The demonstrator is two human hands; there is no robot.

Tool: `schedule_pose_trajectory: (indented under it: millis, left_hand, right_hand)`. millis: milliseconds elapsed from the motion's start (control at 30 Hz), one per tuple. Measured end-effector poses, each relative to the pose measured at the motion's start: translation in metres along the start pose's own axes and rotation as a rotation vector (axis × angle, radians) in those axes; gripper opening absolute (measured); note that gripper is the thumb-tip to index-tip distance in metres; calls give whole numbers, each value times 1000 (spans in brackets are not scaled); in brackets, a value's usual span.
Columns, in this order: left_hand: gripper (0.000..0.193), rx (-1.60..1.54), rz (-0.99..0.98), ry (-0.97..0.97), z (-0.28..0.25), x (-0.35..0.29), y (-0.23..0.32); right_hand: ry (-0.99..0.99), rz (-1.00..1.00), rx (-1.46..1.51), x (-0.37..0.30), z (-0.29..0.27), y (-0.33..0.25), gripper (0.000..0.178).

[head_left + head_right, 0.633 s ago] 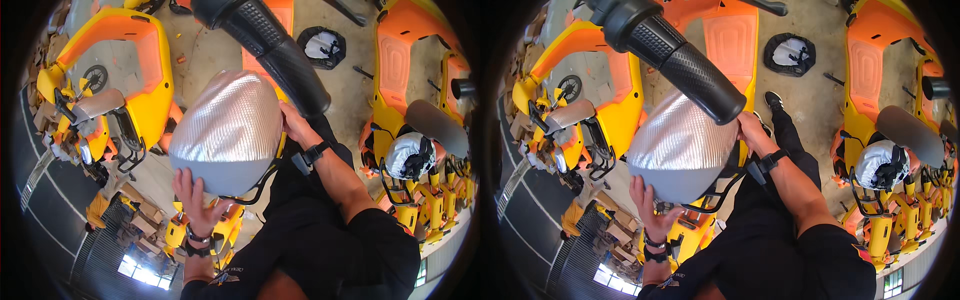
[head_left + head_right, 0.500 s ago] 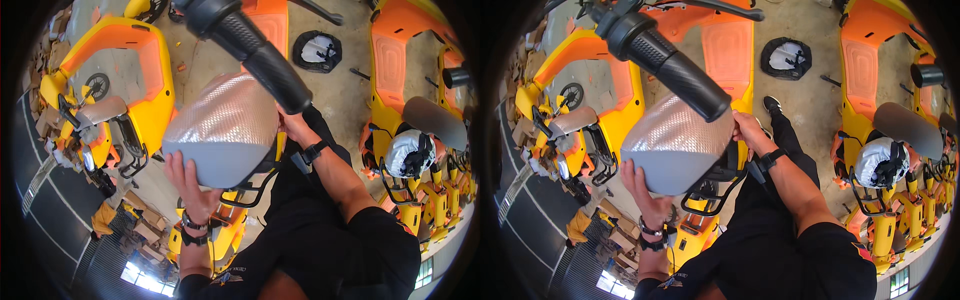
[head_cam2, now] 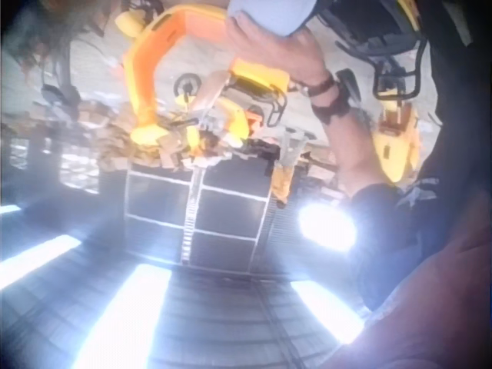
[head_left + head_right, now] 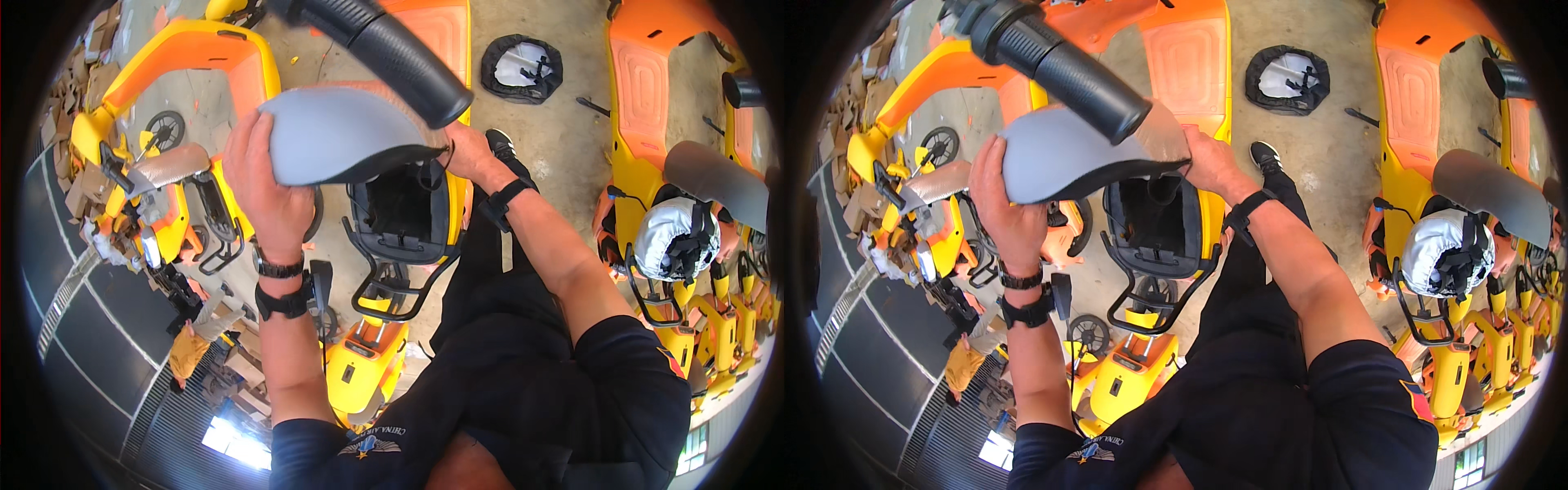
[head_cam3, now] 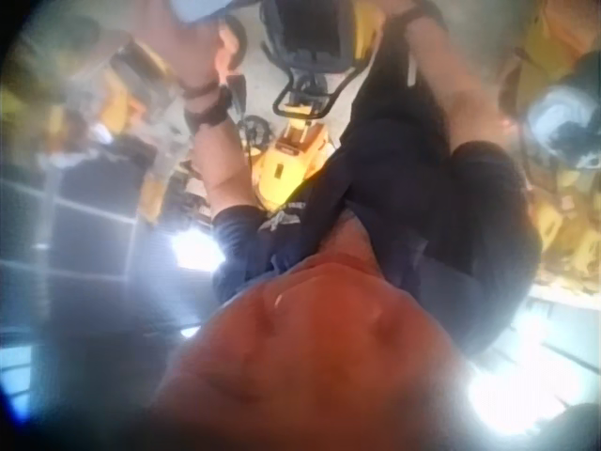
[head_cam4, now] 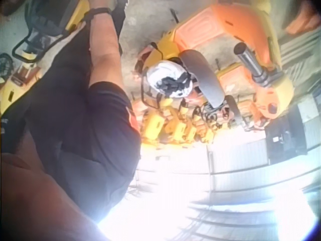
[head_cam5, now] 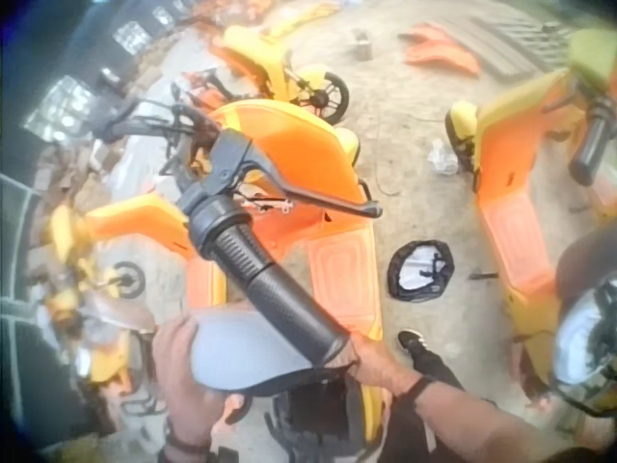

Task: The person attaches, secures, and fits a cushioned seat onto the frame of an electric scooter by hand.

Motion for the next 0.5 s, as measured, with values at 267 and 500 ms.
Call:
schedule_pose_trajectory:
  millis: [267,500]
  left_hand:
    - [79,-61,27,29,3,-7,-10]
    - [65,-303,-618,401,28,-93,-55]
  right_hand:
    - [164,-127,111,0,5,8,36]
    - [182,-104,284,2,32,50,20]
Point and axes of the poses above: each hand's wrist, its own x-axis towards the middle knuckle, its own z-axis out of the palm, y = z × x, the point moved 5 cm from there along x, towards the middle knuckle, and after that the axes turned 7 degrees about -z, right-handed, at the moved point
